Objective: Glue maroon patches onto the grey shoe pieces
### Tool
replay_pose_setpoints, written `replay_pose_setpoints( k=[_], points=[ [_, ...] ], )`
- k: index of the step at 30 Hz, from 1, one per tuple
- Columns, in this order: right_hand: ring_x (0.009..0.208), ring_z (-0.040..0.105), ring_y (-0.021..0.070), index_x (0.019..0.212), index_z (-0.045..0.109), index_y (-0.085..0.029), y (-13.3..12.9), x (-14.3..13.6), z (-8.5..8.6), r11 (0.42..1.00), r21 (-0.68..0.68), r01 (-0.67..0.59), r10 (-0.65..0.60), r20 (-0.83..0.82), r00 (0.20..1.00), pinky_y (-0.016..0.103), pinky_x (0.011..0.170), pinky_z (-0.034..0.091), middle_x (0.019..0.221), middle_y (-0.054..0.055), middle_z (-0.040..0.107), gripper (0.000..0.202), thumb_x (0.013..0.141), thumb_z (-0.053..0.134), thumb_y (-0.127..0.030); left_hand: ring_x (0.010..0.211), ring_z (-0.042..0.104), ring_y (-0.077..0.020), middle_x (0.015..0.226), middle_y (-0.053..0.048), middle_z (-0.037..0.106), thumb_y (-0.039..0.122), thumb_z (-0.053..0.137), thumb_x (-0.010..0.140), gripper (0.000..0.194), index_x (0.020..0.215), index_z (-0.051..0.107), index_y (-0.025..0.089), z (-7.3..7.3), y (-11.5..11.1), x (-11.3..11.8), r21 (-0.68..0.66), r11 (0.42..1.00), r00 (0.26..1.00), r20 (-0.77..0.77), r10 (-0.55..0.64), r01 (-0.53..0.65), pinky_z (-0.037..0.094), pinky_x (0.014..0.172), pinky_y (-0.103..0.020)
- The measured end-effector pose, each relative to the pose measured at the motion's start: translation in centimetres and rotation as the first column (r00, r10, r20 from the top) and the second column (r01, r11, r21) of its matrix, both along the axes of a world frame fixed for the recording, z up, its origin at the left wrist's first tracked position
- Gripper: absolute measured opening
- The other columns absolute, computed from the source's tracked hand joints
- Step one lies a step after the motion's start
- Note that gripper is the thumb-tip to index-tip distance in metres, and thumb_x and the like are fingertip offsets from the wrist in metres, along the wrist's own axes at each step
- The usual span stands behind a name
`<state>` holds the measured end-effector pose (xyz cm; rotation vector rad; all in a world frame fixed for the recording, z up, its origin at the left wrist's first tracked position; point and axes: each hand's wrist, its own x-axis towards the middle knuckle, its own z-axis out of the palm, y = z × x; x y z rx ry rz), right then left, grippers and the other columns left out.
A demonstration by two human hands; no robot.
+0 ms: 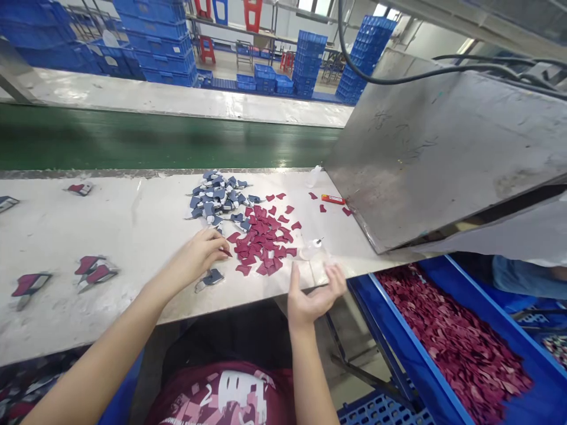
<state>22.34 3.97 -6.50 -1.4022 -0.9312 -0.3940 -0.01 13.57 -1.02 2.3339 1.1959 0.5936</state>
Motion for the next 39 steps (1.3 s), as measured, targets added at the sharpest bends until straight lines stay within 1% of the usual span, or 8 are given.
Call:
replay_pose_setpoints(
  k=[3,5,7,10,15,20,27,39],
  points=[
    [0.120,0.057,0.0253,0.125,0.050,-0.024,-0.8,-3.4,1.0,0.921,-0.003,-0.388,0.379,-0.211,0.901,0.049,0.095,0.054,0.124,0.012,0.055,0.034,0.092,0.059,-0.022,0.087,0.065,-0.0200,0.089,-0.004,0.070,0.022,0.055,0.090,0.014,0.087,0.069,0.022,1.2,-2.8,0.1,-0.069,0.997,0.975,0.218,0.040,-0.025,0.052,0.079,-0.032],
    [0.114,0.061,0.0233,0.126,0.054,-0.025,-0.9,-5.1,2.0,0.766,-0.118,-0.632,0.584,-0.286,0.760,0.046,0.095,0.054,0.115,0.009,0.063,0.031,0.096,0.050,-0.020,0.085,0.068,-0.0192,0.088,-0.003,0.073,0.025,0.060,0.089,0.012,0.087,0.071,0.022,1.6,-4.8,0.1,-0.117,0.990,0.925,0.363,0.110,-0.072,0.053,0.079,-0.031],
    [0.116,0.059,0.0247,0.122,0.062,-0.026,-0.7,-6.2,2.9,0.606,-0.248,-0.756,0.707,-0.268,0.654,0.046,0.097,0.051,0.102,0.007,0.070,0.028,0.095,0.054,-0.023,0.083,0.070,-0.0195,0.086,-0.002,0.075,0.028,0.066,0.086,0.009,0.086,0.074,0.023,1.6,-6.4,-0.1,-0.146,0.979,0.884,0.426,0.194,-0.144,0.055,0.080,-0.031],
    [0.114,0.057,0.0264,0.100,0.074,-0.026,0.0,-7.1,3.5,0.505,-0.322,-0.801,0.784,-0.217,0.582,0.046,0.096,0.050,0.086,0.005,0.073,0.015,0.092,0.061,-0.026,0.079,0.070,-0.0194,0.083,-0.001,0.075,0.032,0.072,0.082,0.010,0.085,0.073,0.023,0.9,-7.6,-1.1,-0.175,0.951,0.848,0.432,0.306,-0.254,0.056,0.080,-0.032],
    [0.103,0.057,0.0250,0.085,0.077,-0.027,0.7,-7.5,2.8,0.571,-0.332,-0.751,0.677,-0.328,0.659,0.044,0.093,0.048,0.083,0.004,0.073,0.011,0.089,0.067,-0.030,0.099,0.066,-0.0260,0.103,-0.006,0.073,0.038,0.079,0.075,0.035,0.105,0.069,0.022,-2.2,-8.0,-3.2,-0.033,0.932,0.899,0.256,0.356,-0.360,0.053,0.091,-0.040],
    [0.098,0.062,0.0225,0.091,0.079,-0.027,0.3,-7.6,2.3,0.555,-0.277,-0.784,0.605,-0.512,0.610,0.042,0.094,0.048,0.089,0.004,0.076,0.011,0.086,0.071,-0.031,0.110,0.059,-0.0278,0.113,-0.010,0.068,0.030,0.065,0.087,0.016,0.100,0.071,0.021,-4.5,-8.5,-2.7,0.102,0.923,0.920,0.180,0.350,-0.371,0.050,0.096,-0.045],
    [0.112,0.061,0.0255,0.082,0.076,-0.022,-0.7,-9.0,3.6,0.603,-0.199,-0.772,0.511,-0.647,0.566,0.043,0.101,0.046,0.095,0.007,0.073,0.010,0.081,0.075,-0.033,0.071,0.071,-0.0157,0.086,-0.002,0.074,0.032,0.061,0.090,0.020,0.105,0.066,0.020,-2.6,-10.0,-0.7,-0.125,0.899,0.814,0.387,0.433,-0.419,0.060,0.069,-0.026],
    [0.104,0.063,0.0240,0.083,0.078,-0.025,-1.7,-8.4,6.0,0.554,-0.140,-0.820,0.542,-0.687,0.483,0.043,0.096,0.047,0.093,0.006,0.073,0.005,0.080,0.076,-0.029,0.078,0.074,-0.0137,0.092,-0.001,0.077,0.024,0.068,0.086,0.020,0.105,0.070,0.017,-0.9,-10.9,-0.3,-0.084,0.911,0.778,0.492,0.391,-0.405,0.061,0.079,-0.021]
  ],
)
